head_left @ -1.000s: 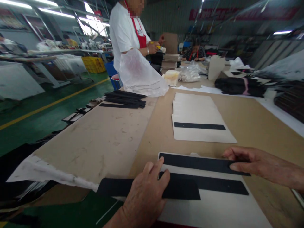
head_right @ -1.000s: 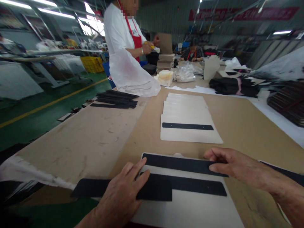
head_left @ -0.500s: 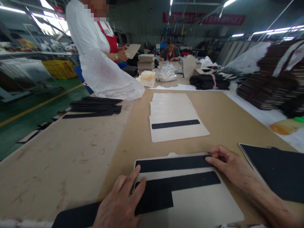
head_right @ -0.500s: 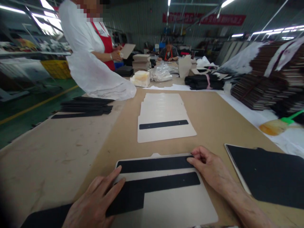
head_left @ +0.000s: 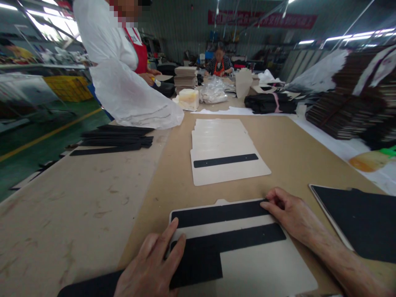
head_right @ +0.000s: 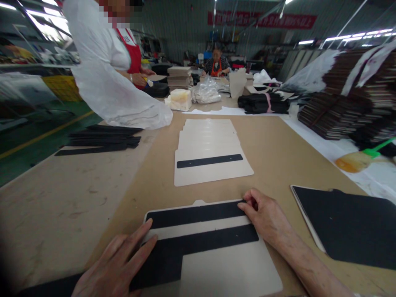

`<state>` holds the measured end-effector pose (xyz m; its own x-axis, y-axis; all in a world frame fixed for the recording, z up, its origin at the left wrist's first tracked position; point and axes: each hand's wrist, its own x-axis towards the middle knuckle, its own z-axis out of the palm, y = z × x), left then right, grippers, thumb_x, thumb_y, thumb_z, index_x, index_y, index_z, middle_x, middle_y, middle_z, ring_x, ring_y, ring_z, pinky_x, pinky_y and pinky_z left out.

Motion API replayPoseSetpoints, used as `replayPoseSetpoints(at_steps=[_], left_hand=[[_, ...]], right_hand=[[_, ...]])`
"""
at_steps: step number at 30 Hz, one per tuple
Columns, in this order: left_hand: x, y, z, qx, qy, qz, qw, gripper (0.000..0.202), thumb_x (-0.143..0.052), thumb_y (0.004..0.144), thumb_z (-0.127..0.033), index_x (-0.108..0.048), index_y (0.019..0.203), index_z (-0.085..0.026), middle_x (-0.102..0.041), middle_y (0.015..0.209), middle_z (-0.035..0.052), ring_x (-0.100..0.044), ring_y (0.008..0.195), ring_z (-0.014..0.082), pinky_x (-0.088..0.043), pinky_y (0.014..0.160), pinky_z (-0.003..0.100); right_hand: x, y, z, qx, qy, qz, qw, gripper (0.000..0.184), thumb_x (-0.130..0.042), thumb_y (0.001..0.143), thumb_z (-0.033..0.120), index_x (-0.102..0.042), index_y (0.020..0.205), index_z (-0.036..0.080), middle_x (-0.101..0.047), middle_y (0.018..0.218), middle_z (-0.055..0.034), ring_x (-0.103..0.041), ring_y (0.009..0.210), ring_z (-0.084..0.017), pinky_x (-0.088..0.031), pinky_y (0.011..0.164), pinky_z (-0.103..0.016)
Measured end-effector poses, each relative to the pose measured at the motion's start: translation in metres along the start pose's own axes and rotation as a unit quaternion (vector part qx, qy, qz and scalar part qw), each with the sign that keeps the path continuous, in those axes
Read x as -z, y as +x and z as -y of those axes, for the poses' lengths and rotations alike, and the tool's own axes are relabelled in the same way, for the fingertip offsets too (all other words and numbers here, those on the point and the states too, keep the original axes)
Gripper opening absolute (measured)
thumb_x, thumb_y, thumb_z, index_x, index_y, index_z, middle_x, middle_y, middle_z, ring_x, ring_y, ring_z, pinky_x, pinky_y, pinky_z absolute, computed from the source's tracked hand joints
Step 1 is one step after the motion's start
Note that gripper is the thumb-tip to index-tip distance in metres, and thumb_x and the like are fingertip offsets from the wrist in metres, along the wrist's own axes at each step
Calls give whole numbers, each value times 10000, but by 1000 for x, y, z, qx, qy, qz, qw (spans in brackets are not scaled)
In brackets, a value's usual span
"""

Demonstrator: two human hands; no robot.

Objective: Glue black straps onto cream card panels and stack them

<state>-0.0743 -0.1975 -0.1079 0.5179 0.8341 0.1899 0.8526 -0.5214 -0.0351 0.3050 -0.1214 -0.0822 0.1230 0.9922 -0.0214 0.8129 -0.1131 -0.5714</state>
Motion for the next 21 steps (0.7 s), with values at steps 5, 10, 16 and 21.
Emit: replayPoseSetpoints(at_steps=[5,10,16,21], left_hand=[[14,14,-6,46,-26,63,997,798,-557,636,-149,-507,1430,-216,-500,1509,79,-552,1197,315,-525,1004,438],[49,57,-28,88,-26,172,981,776,-602,763,-183,-405,1514,-206,-595,1353,157,-555,1211,333,-515,1002,484],[62,79,-39,73,-8,184,980,649,-638,833,-231,-481,1463,-218,-600,1192,156,-590,1121,324,-548,929,469],[56,72,-33,75,-2,165,984,628,-605,845,-204,-478,1461,-199,-566,1256,158,-560,1177,319,-534,960,469]], right_hand=[[-2,0,0,135,-67,-22,988,142,-529,887,307,-565,770,235,-636,769,-9,-617,704,-171,-474,684,-301],[-3,-15,18,231,-287,20,929,393,-412,865,26,-655,1103,221,-651,897,-57,-664,730,-199,-509,657,-316],[-8,-33,46,302,-452,55,837,849,-428,803,-32,-380,1498,453,-635,965,-75,-679,737,-237,-530,564,-311],[-3,-36,52,283,-422,79,858,763,-414,812,-22,-483,1458,378,-632,1060,-100,-678,847,-255,-570,590,-332]])
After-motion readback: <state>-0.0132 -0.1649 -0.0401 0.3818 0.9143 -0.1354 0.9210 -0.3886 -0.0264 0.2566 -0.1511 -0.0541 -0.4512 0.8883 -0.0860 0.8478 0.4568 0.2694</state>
